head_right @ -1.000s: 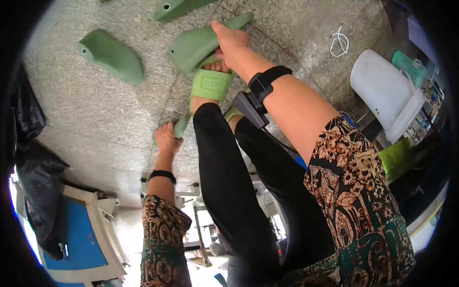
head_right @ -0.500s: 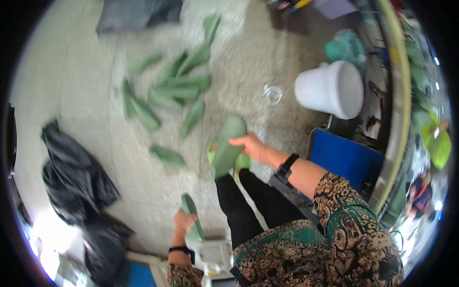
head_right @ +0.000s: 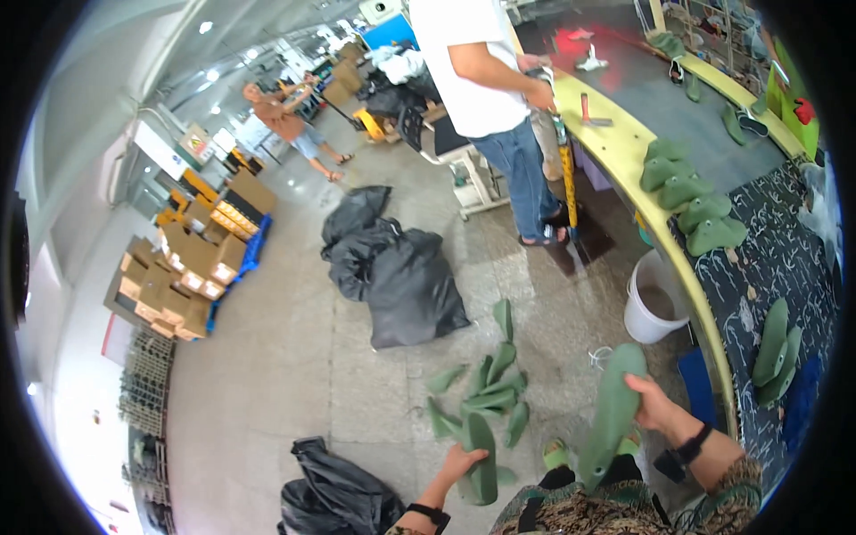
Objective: The recorder cleans green shoe lasts with a blue cloth and organizes them on a work surface in a factory.
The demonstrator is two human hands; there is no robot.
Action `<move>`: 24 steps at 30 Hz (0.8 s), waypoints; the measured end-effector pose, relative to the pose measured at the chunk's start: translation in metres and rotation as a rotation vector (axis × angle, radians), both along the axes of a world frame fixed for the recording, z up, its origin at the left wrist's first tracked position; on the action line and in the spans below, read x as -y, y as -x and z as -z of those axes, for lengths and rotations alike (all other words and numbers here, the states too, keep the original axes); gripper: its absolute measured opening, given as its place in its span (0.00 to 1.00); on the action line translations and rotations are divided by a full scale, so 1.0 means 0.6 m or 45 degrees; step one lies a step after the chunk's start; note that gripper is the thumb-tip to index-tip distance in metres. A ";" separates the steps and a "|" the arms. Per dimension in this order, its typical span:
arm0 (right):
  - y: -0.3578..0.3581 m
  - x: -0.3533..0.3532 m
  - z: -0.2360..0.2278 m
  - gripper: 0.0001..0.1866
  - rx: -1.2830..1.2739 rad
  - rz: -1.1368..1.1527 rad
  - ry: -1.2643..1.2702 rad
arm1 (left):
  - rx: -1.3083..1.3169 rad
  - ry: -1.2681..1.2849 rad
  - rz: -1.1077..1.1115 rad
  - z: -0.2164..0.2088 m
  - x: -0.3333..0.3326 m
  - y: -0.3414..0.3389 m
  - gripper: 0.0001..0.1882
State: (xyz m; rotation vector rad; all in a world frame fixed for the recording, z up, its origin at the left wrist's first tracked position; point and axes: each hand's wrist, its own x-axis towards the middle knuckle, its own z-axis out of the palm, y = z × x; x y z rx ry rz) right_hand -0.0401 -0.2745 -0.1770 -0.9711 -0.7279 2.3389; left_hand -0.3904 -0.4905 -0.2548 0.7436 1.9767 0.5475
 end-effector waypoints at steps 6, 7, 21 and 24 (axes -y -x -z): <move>-0.153 0.026 -0.015 0.32 -0.012 0.384 -0.075 | 0.402 -0.316 -0.067 -0.065 -0.119 -0.079 0.23; -0.170 0.037 -0.042 0.31 0.001 0.465 -0.062 | 0.401 -0.326 -0.061 -0.073 -0.132 -0.103 0.23; -0.429 -0.028 -0.081 0.30 0.051 0.530 -0.444 | 0.773 -0.285 -0.149 -0.093 -0.220 -0.376 0.30; -0.467 -0.042 -0.073 0.30 0.109 0.495 -0.439 | 0.903 -0.197 -0.240 -0.085 -0.231 -0.414 0.31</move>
